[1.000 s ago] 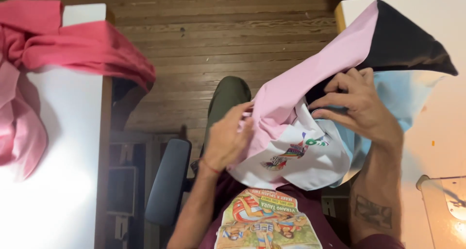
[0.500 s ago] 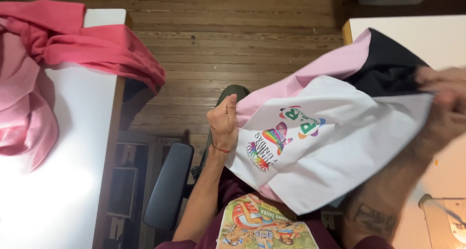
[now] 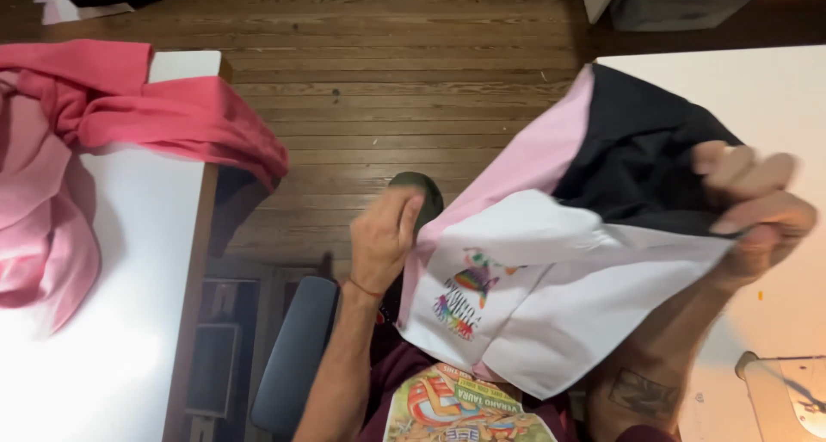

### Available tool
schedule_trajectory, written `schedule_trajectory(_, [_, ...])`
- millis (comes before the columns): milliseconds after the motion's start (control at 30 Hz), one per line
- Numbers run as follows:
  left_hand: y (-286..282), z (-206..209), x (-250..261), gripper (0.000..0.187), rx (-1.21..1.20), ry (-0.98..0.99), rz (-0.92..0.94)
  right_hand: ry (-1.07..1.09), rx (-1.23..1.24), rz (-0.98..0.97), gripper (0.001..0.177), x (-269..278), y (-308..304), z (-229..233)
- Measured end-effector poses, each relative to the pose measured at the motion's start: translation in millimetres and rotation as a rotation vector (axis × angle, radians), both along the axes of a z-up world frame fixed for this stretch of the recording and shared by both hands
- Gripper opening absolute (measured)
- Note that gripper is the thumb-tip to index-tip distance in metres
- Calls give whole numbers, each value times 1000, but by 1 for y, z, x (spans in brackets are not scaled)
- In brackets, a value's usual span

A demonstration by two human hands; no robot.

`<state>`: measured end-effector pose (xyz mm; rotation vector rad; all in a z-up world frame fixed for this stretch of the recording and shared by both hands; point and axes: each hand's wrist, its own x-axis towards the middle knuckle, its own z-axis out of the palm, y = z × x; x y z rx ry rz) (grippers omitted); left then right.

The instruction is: Inspecting and turning fabric bags inside out.

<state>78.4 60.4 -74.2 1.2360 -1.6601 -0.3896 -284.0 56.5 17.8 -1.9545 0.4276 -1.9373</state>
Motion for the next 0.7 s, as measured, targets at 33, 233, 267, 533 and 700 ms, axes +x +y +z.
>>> schedule_trajectory(33, [0, 35, -8, 24, 3, 2, -6, 2, 3, -6, 46, 4, 2, 5])
schedule_trajectory(233, [-2, 87, -55, 27, -218, -29, -780, 447, 237, -65, 40, 41, 56, 53])
schedule_trajectory(267, [-1, 86, -58, 25, -226, -88, -796, 668, 201, -250, 33, 60, 67, 78])
schedule_trajectory(533, [12, 103, -31, 23, -451, -203, -825, 1023, 247, -521, 33, 40, 119, 73])
schedule_trajectory(700, [25, 104, -19, 22, -811, -247, -599, 666, 378, -423, 33, 32, 140, 52])
